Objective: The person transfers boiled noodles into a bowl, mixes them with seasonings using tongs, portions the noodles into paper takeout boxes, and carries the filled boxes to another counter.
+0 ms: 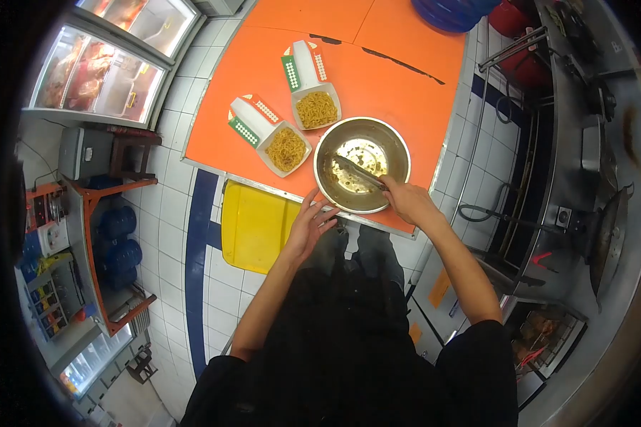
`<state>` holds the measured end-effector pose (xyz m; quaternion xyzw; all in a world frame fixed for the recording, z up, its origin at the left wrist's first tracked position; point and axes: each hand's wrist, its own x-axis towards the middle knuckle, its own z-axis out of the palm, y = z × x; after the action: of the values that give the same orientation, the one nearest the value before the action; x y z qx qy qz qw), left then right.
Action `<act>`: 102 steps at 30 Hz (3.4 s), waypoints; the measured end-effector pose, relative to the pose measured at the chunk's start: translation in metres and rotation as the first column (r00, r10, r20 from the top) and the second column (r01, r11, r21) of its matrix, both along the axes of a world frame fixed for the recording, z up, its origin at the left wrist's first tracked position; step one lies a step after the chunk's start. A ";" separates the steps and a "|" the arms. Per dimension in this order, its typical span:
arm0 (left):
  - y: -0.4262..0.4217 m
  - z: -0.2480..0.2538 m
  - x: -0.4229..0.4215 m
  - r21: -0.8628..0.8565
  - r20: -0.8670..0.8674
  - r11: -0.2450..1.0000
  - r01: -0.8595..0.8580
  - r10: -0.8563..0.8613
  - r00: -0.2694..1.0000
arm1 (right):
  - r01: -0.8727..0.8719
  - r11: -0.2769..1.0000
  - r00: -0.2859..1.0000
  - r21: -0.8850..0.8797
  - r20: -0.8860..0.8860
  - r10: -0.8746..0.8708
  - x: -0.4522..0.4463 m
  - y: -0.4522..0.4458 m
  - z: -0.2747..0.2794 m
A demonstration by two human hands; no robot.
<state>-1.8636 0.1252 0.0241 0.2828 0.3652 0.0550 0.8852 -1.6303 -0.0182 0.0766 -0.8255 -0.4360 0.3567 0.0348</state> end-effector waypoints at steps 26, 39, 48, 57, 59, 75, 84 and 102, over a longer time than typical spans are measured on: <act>0.026 -0.038 -0.111 0.018 -0.202 0.959 -0.283 0.281 0.938 | -0.174 0.888 0.976 0.425 0.197 0.097 -0.061 0.097 -0.006; 0.054 -0.034 -0.108 0.082 -0.242 0.969 -0.231 0.245 0.939 | 0.309 0.778 0.949 0.547 -0.237 -0.209 -0.043 -0.001 0.030; 0.149 -0.066 -0.044 0.245 -0.160 0.913 -0.325 0.369 0.916 | 0.304 0.906 0.951 0.294 -0.152 -0.269 -0.020 -0.081 -0.022; 0.197 -0.103 0.023 0.389 -0.127 0.821 -0.419 0.498 0.858 | 0.238 0.835 0.968 0.497 -0.056 -0.243 0.047 -0.022 -0.012; 0.195 -0.122 0.019 0.376 -0.103 0.805 -0.459 0.529 0.842 | 0.369 0.739 0.927 0.563 -0.286 -0.244 0.082 0.036 -0.022; 0.099 -0.106 -0.065 -0.287 0.199 0.377 -0.881 0.923 0.331 | 0.392 0.882 0.484 0.263 -0.874 0.045 0.168 0.312 -0.194; -0.004 -0.070 -0.203 -0.400 0.212 0.068 -0.914 0.977 -0.020 | 0.159 0.986 0.081 0.041 -0.996 0.028 -0.034 0.361 -0.115; -0.276 -0.031 -0.748 -0.365 0.048 -0.353 -0.862 0.917 -0.396 | -0.612 0.756 0.135 -0.232 -0.973 -0.189 -0.794 0.140 0.020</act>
<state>-2.6112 -0.1507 -0.0068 -0.2272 0.2853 0.7719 0.5207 -2.4242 0.1218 0.0970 -0.2814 -0.2921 0.9140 -0.0109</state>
